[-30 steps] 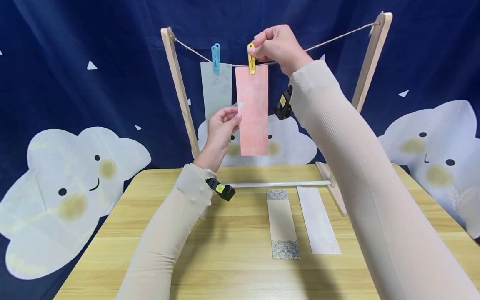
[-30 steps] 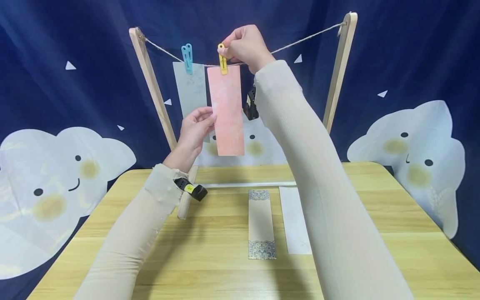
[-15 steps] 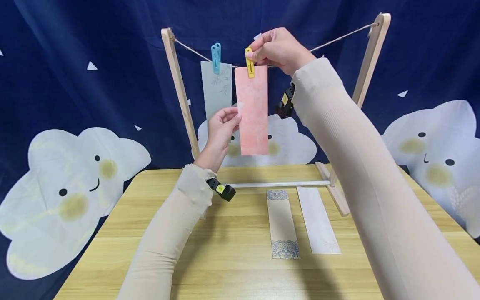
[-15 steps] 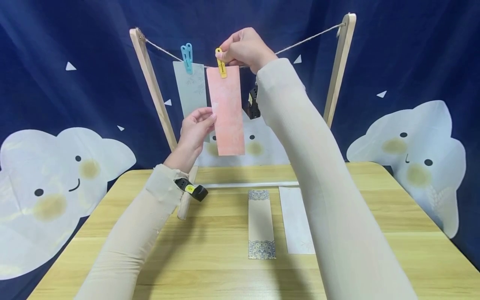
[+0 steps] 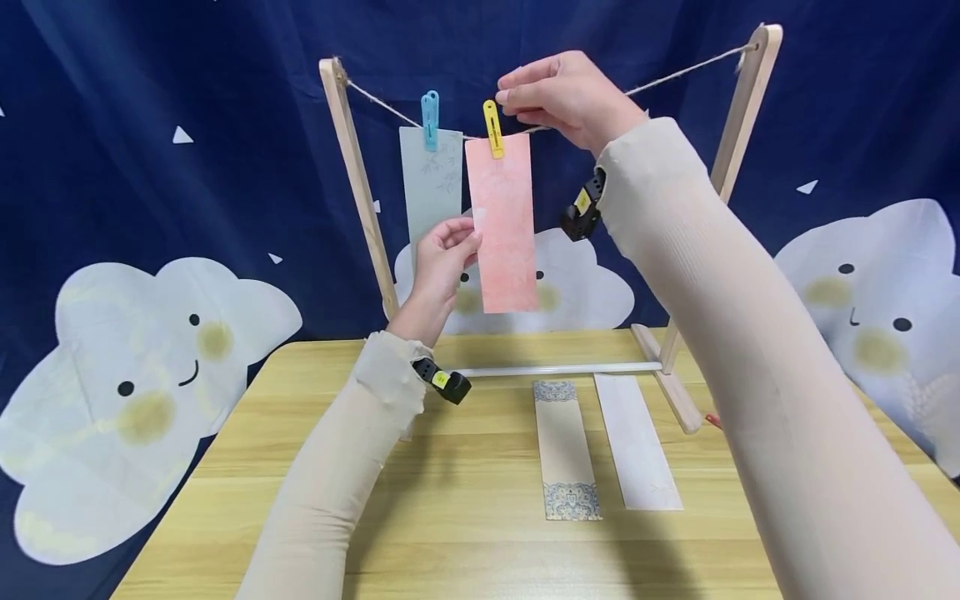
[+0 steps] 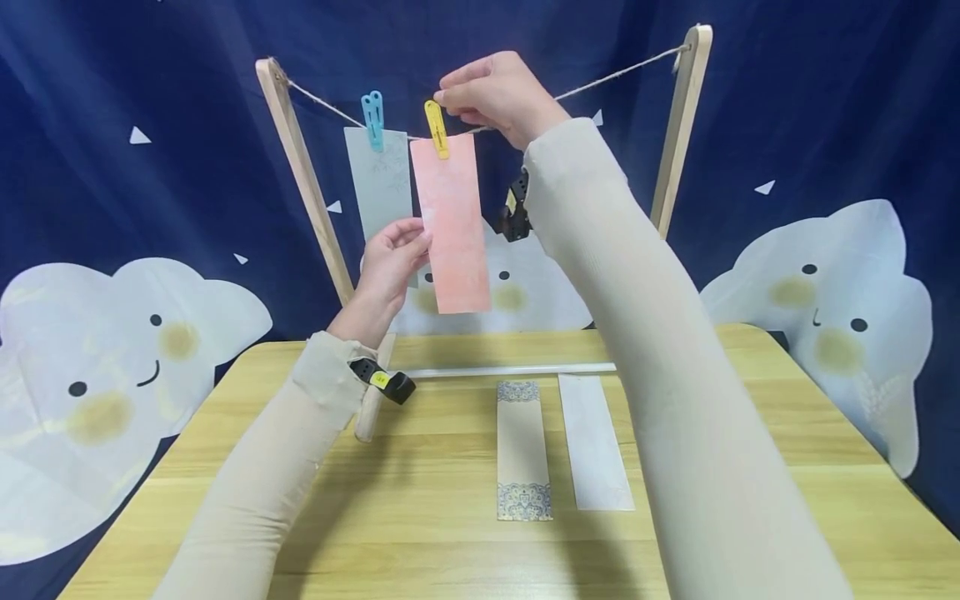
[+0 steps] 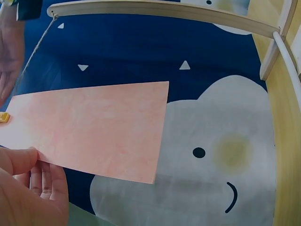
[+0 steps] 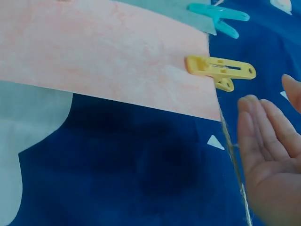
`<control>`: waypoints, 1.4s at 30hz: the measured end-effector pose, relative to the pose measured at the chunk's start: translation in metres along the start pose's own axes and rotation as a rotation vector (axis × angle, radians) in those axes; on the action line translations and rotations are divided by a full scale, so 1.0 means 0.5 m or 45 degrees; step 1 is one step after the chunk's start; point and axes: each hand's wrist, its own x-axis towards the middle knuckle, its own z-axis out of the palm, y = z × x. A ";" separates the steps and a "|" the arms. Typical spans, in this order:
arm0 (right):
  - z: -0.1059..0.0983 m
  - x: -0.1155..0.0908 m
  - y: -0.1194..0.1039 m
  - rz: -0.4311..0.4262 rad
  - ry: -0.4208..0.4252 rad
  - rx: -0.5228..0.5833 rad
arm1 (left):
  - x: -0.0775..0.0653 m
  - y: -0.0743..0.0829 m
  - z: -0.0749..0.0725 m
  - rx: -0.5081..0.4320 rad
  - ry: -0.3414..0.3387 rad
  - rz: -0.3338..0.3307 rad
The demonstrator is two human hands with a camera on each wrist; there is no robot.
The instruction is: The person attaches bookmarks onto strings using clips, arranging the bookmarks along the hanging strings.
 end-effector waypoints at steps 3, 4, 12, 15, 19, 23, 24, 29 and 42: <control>-0.013 -0.017 0.004 -0.051 -0.016 0.092 | -0.002 0.000 -0.004 0.035 0.009 -0.014; -0.018 -0.023 0.006 -0.067 -0.025 0.131 | -0.002 0.001 -0.005 0.040 0.009 -0.016; -0.067 -0.062 0.049 -0.095 -0.049 0.396 | 0.000 -0.004 -0.005 0.005 -0.012 0.015; -0.091 -0.079 0.081 -0.082 -0.072 0.456 | 0.001 -0.006 -0.006 -0.005 -0.017 0.023; -0.118 -0.103 0.132 -0.070 -0.119 0.504 | 0.001 -0.006 -0.013 0.022 -0.002 0.010; -0.135 -0.130 0.186 -0.086 -0.178 0.534 | -0.002 -0.010 -0.024 0.069 0.025 -0.001; -0.139 -0.138 0.199 -0.090 -0.190 0.534 | -0.003 -0.012 -0.027 0.079 0.029 0.000; -0.158 -0.187 0.249 -0.105 -0.184 0.430 | -0.006 -0.024 -0.042 0.090 0.027 0.016; -0.211 -0.290 0.391 -0.167 -0.133 0.331 | -0.038 -0.081 -0.073 0.028 0.005 -0.029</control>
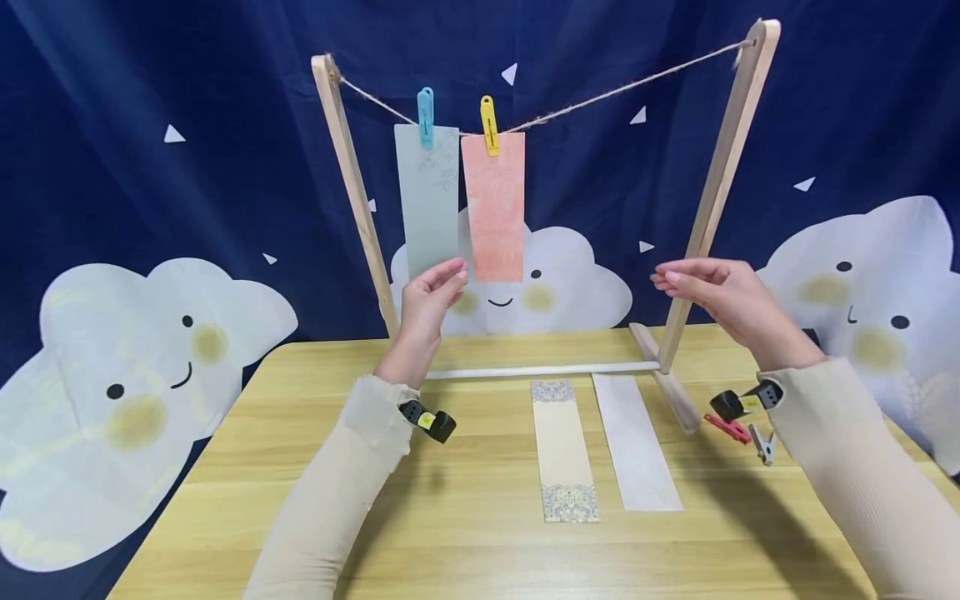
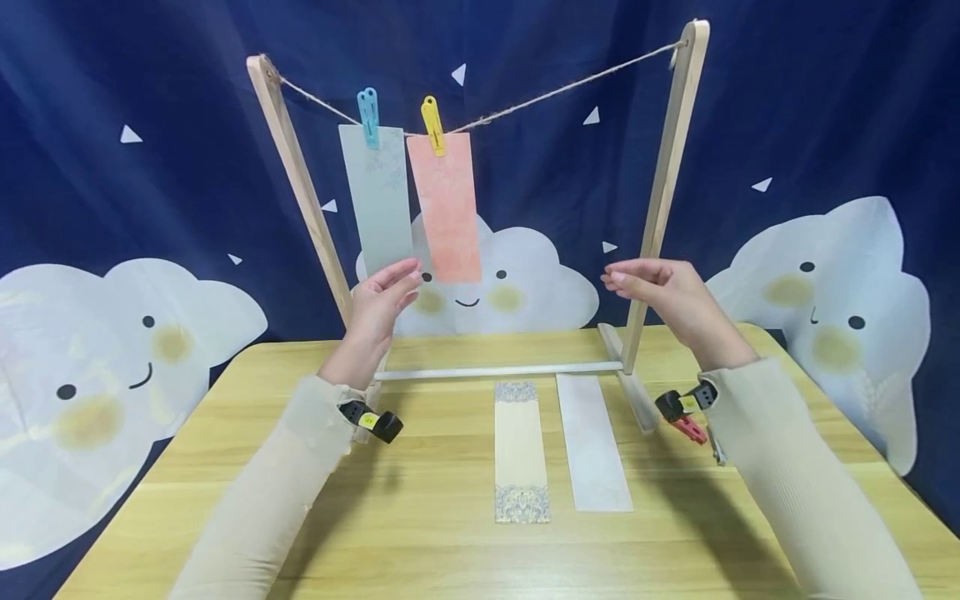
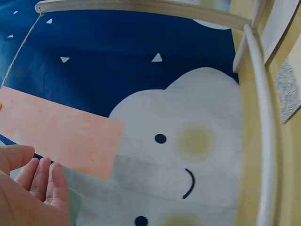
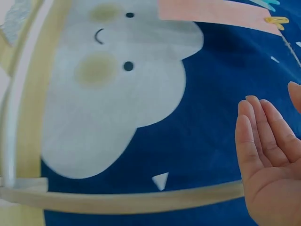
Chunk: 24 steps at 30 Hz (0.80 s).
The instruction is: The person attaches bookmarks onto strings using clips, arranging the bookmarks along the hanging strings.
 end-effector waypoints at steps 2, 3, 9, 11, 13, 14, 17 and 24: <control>-0.008 -0.015 0.016 0.007 0.018 -0.047 | -0.007 -0.012 -0.003 -0.005 -0.007 -0.019; -0.011 -0.022 0.023 0.017 0.033 -0.086 | -0.011 -0.017 -0.005 0.001 -0.013 -0.029; -0.035 -0.072 0.060 0.126 0.090 -0.308 | -0.037 -0.051 -0.011 -0.007 -0.040 -0.077; -0.044 -0.089 0.071 0.156 0.101 -0.361 | -0.047 -0.064 -0.010 -0.005 -0.054 -0.093; -0.053 -0.106 0.080 0.163 0.106 -0.352 | -0.058 -0.077 -0.007 0.014 -0.074 -0.107; -0.057 -0.114 0.084 0.168 0.118 -0.365 | -0.063 -0.084 -0.005 0.023 -0.088 -0.116; -0.071 -0.135 0.092 0.186 0.130 -0.382 | -0.081 -0.105 -0.001 0.061 -0.143 -0.142; -0.106 -0.178 0.114 0.305 0.094 -0.483 | -0.120 -0.146 -0.001 0.166 -0.248 -0.213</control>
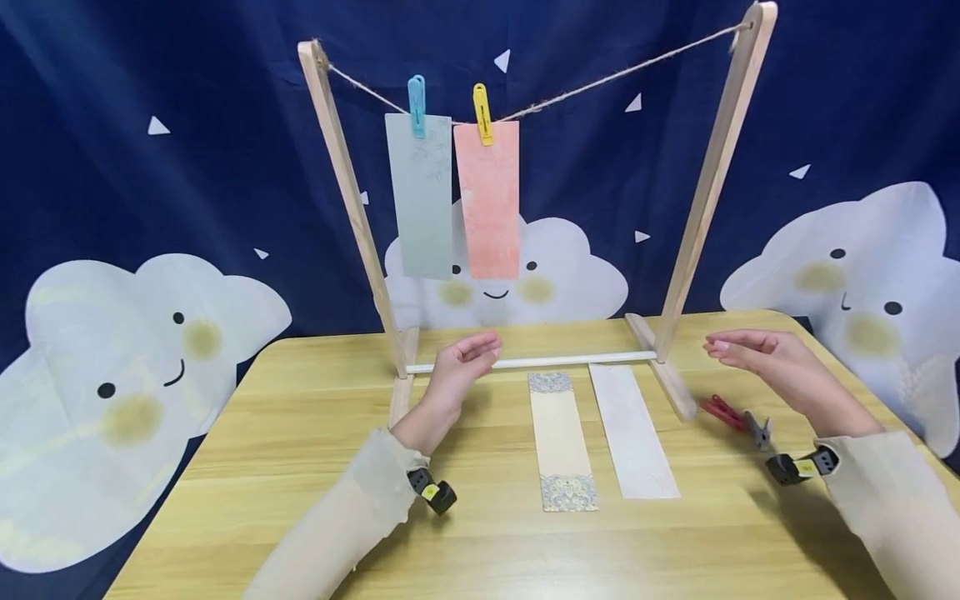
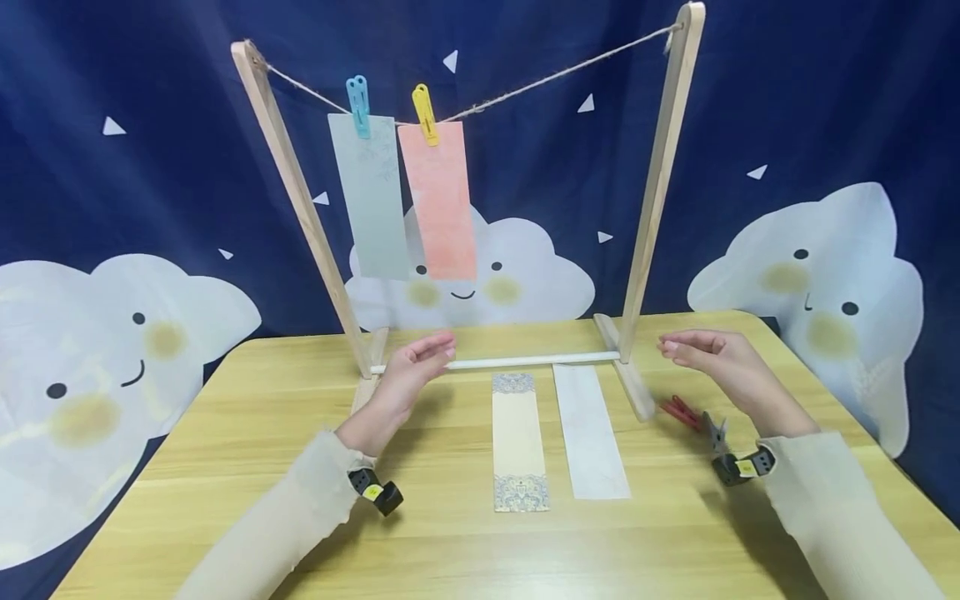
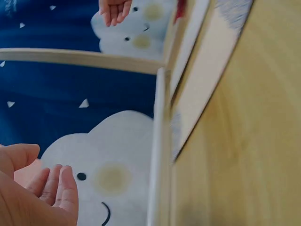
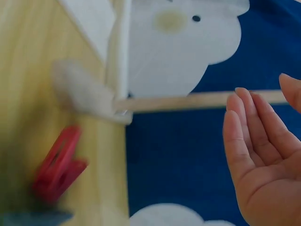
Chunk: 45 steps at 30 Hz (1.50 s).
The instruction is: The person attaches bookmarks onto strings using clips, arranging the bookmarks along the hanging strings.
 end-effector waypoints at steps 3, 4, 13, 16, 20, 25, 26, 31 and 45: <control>-0.014 -0.017 0.016 0.083 -0.023 -0.087 | -0.008 -0.013 0.004 0.005 -0.030 -0.042; -0.018 -0.022 0.021 0.116 -0.030 -0.117 | -0.010 -0.018 0.006 0.013 -0.038 -0.054; -0.037 -0.047 0.073 0.203 -0.103 -0.118 | -0.025 -0.066 0.025 0.074 -0.135 -0.120; -0.040 -0.053 0.089 0.211 -0.114 -0.090 | -0.032 -0.077 0.034 0.104 -0.158 -0.120; -0.041 -0.059 0.105 0.228 -0.107 -0.112 | -0.038 -0.091 0.043 0.114 -0.189 -0.144; -0.047 -0.071 0.113 0.285 -0.087 -0.187 | -0.041 -0.104 0.053 0.128 -0.217 -0.177; -0.049 -0.074 0.113 0.294 -0.079 -0.198 | -0.041 -0.106 0.055 0.134 -0.217 -0.187; -0.060 -0.087 0.117 0.324 -0.042 -0.216 | -0.040 -0.120 0.061 0.164 -0.186 -0.215; -0.081 -0.116 0.151 0.505 -0.134 -0.249 | -0.029 -0.145 0.073 0.295 -0.123 -0.172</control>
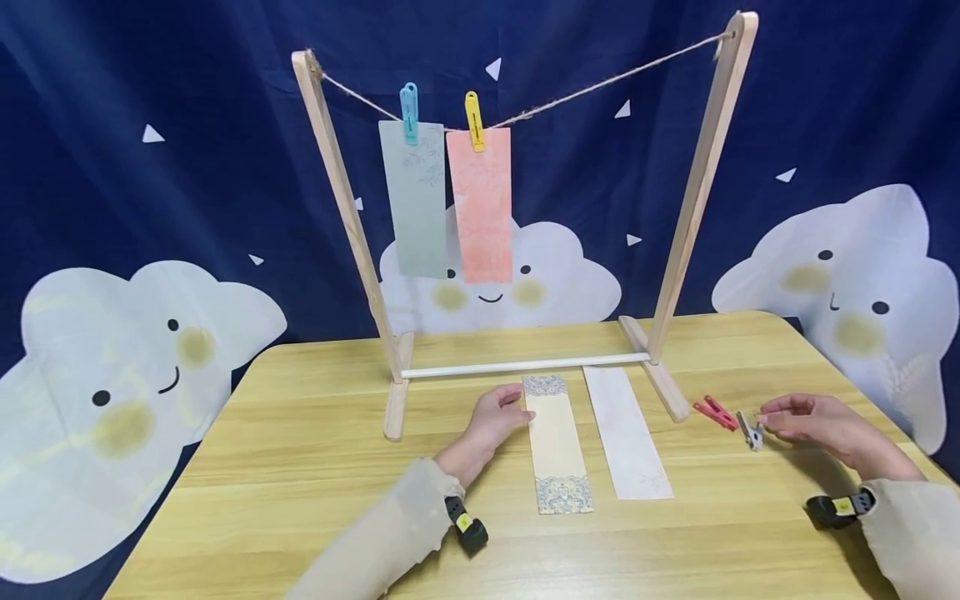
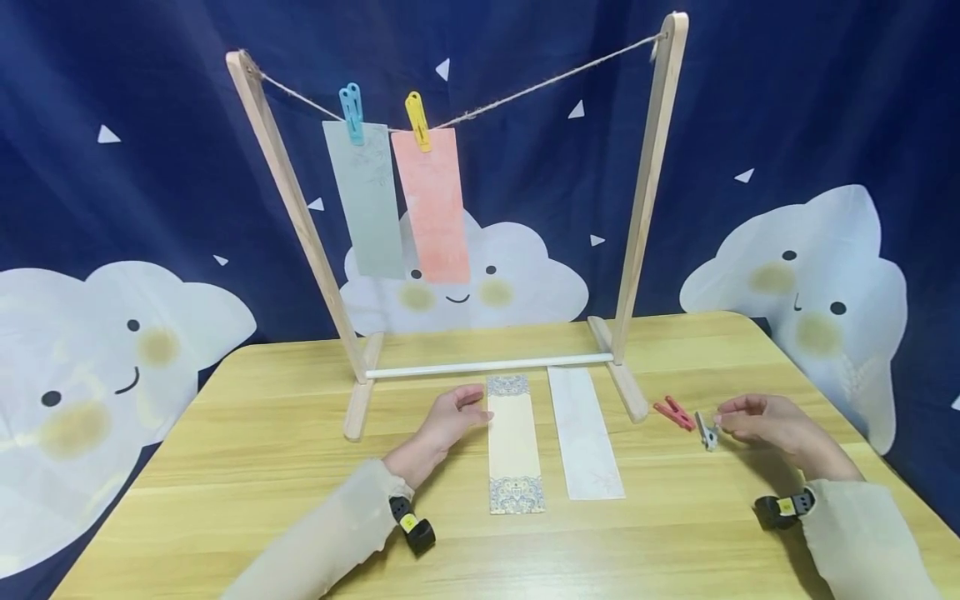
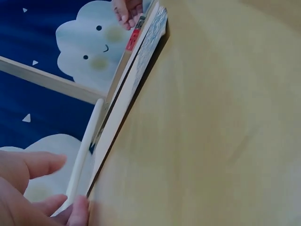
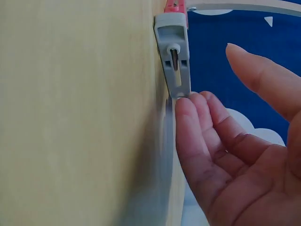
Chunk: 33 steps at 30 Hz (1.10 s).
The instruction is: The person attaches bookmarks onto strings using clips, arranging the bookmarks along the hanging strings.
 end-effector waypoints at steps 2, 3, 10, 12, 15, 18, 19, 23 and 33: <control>-0.001 -0.003 0.002 0.012 0.004 -0.048 | -0.001 0.000 0.005 0.062 0.025 0.012; -0.002 -0.004 0.003 0.013 0.008 -0.067 | -0.002 0.000 0.008 0.096 0.037 0.017; 0.010 0.000 0.007 -0.023 0.014 -0.067 | -0.013 -0.002 0.022 0.236 0.071 0.064; 0.016 0.002 0.005 -0.027 0.020 -0.066 | -0.016 -0.005 0.027 0.267 0.061 0.066; 0.027 0.006 0.000 -0.028 0.046 -0.124 | -0.022 -0.008 0.036 0.355 0.046 0.090; 0.035 0.009 -0.005 -0.032 0.072 -0.195 | -0.028 -0.008 0.046 0.482 0.044 0.146; 0.037 0.010 -0.006 -0.045 0.074 -0.212 | -0.030 -0.007 0.049 0.525 0.048 0.162; 0.041 0.011 -0.004 -0.069 0.073 -0.229 | -0.034 -0.005 0.054 0.623 0.055 0.200; 0.034 0.008 0.005 -0.120 0.057 -0.156 | -0.028 -0.005 0.044 0.632 0.013 0.153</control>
